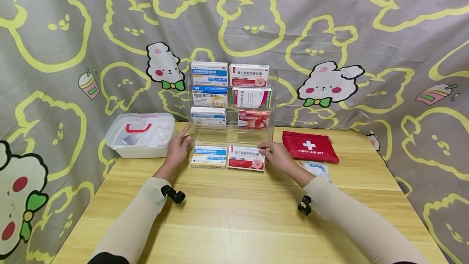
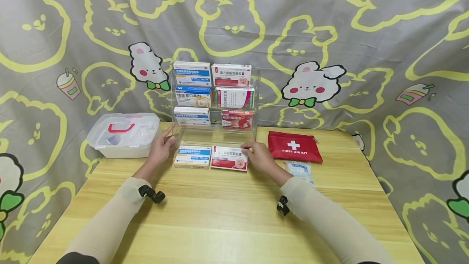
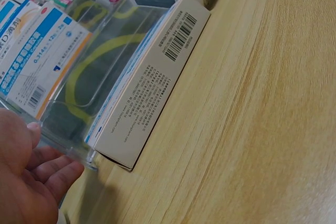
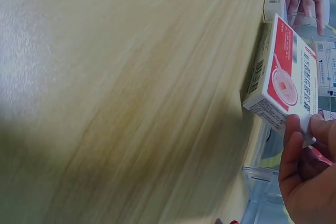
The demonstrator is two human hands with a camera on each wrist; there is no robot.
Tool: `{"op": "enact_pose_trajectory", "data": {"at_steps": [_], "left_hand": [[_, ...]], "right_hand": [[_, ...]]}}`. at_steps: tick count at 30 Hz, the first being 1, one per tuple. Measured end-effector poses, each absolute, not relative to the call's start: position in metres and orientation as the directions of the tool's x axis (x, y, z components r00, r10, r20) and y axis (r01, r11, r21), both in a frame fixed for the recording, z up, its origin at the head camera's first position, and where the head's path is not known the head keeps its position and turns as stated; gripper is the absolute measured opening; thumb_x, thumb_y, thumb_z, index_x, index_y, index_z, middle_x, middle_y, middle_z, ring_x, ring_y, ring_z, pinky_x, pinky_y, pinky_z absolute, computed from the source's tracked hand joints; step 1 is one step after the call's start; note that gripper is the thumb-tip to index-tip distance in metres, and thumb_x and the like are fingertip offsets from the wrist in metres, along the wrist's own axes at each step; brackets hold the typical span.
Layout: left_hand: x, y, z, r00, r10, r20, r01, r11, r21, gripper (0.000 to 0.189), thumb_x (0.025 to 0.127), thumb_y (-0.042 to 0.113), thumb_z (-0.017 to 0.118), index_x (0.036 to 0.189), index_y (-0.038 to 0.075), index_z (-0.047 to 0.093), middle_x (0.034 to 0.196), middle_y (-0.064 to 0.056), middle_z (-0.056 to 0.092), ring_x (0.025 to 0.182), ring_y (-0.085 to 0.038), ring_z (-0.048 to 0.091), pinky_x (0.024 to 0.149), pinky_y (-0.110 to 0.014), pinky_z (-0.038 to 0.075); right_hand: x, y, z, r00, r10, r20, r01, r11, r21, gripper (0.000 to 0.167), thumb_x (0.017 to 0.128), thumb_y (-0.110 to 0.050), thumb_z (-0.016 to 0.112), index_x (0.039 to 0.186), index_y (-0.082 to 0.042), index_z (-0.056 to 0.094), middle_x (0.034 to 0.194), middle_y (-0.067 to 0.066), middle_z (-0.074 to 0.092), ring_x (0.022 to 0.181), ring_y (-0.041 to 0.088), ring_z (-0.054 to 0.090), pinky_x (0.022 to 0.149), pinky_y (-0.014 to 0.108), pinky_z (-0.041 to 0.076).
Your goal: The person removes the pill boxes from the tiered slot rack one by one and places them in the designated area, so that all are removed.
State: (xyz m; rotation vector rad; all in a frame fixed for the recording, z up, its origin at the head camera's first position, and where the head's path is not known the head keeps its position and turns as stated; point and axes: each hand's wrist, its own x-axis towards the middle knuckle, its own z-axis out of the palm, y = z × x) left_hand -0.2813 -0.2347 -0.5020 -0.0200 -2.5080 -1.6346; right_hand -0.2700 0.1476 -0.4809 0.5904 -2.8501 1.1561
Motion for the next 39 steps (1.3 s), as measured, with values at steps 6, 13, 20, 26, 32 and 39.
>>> {"op": "enact_pose_trajectory", "data": {"at_steps": [6, 13, 20, 26, 32, 39], "left_hand": [[-0.281, -0.234, -0.501, -0.989, -0.071, 0.127, 0.089, 0.397, 0.914, 0.057, 0.110, 0.009, 0.047, 0.161, 0.031, 0.035, 0.166, -0.011, 0.034, 0.135, -0.032, 0.054, 0.100, -0.042, 0.053], [-0.280, -0.234, -0.500, -0.989, -0.069, 0.132, 0.094, 0.397, 0.913, 0.058, 0.110, 0.008, 0.046, 0.161, 0.031, 0.035, 0.166, -0.010, 0.032, 0.135, -0.033, 0.054, 0.099, -0.043, 0.054], [-0.281, -0.235, -0.501, -0.989, -0.072, 0.128, 0.089, 0.401, 0.912, 0.058, 0.110, 0.008, 0.047, 0.161, 0.033, 0.035, 0.166, -0.008, 0.033, 0.134, -0.031, 0.055, 0.099, -0.042, 0.054], [-0.280, -0.234, -0.499, -0.989, -0.071, 0.129, 0.091, 0.397, 0.913, 0.057, 0.110, 0.008, 0.046, 0.161, 0.031, 0.035, 0.166, -0.011, 0.033, 0.136, -0.033, 0.053, 0.100, -0.044, 0.053], [-0.280, -0.234, -0.498, -0.990, -0.073, 0.124, 0.087, 0.383, 0.920, 0.057, 0.110, 0.008, 0.047, 0.161, 0.032, 0.036, 0.165, -0.012, 0.034, 0.136, -0.033, 0.053, 0.101, -0.045, 0.053], [-0.281, -0.234, -0.499, -0.989, -0.066, 0.135, 0.101, 0.374, 0.922, 0.056, 0.110, 0.008, 0.047, 0.161, 0.029, 0.037, 0.166, -0.011, 0.033, 0.136, -0.037, 0.054, 0.100, -0.045, 0.053]], "right_hand": [[-0.271, 0.147, -0.486, -0.923, -0.352, 0.156, -0.367, 0.683, -0.632, 0.024, 0.103, -0.015, 0.065, 0.121, -0.004, 0.076, 0.125, 0.015, 0.072, 0.117, 0.032, 0.066, 0.097, 0.049, 0.053], [-0.272, 0.148, -0.491, -0.914, -0.372, 0.161, -0.388, 0.688, -0.613, 0.024, 0.104, -0.016, 0.063, 0.122, -0.004, 0.075, 0.127, 0.014, 0.072, 0.120, 0.034, 0.065, 0.101, 0.051, 0.051], [-0.271, 0.146, -0.494, -0.911, -0.378, 0.166, -0.398, 0.699, -0.594, 0.022, 0.104, -0.013, 0.064, 0.119, -0.004, 0.076, 0.121, 0.013, 0.074, 0.111, 0.031, 0.069, 0.095, 0.049, 0.054], [-0.272, 0.145, -0.499, -0.914, -0.370, 0.164, -0.394, 0.723, -0.568, 0.019, 0.102, -0.011, 0.065, 0.117, -0.005, 0.076, 0.119, 0.012, 0.074, 0.112, 0.031, 0.069, 0.096, 0.049, 0.054], [-0.273, 0.143, -0.504, -0.918, -0.361, 0.163, -0.387, 0.735, -0.557, 0.020, 0.102, -0.011, 0.065, 0.117, -0.004, 0.076, 0.120, 0.013, 0.074, 0.115, 0.031, 0.068, 0.098, 0.049, 0.053], [-0.264, 0.144, -0.505, -0.922, -0.360, 0.145, -0.375, 0.733, -0.567, 0.034, 0.098, -0.021, 0.073, 0.125, -0.001, 0.072, 0.109, 0.014, 0.072, 0.094, 0.025, 0.064, 0.087, 0.045, 0.055]]}}
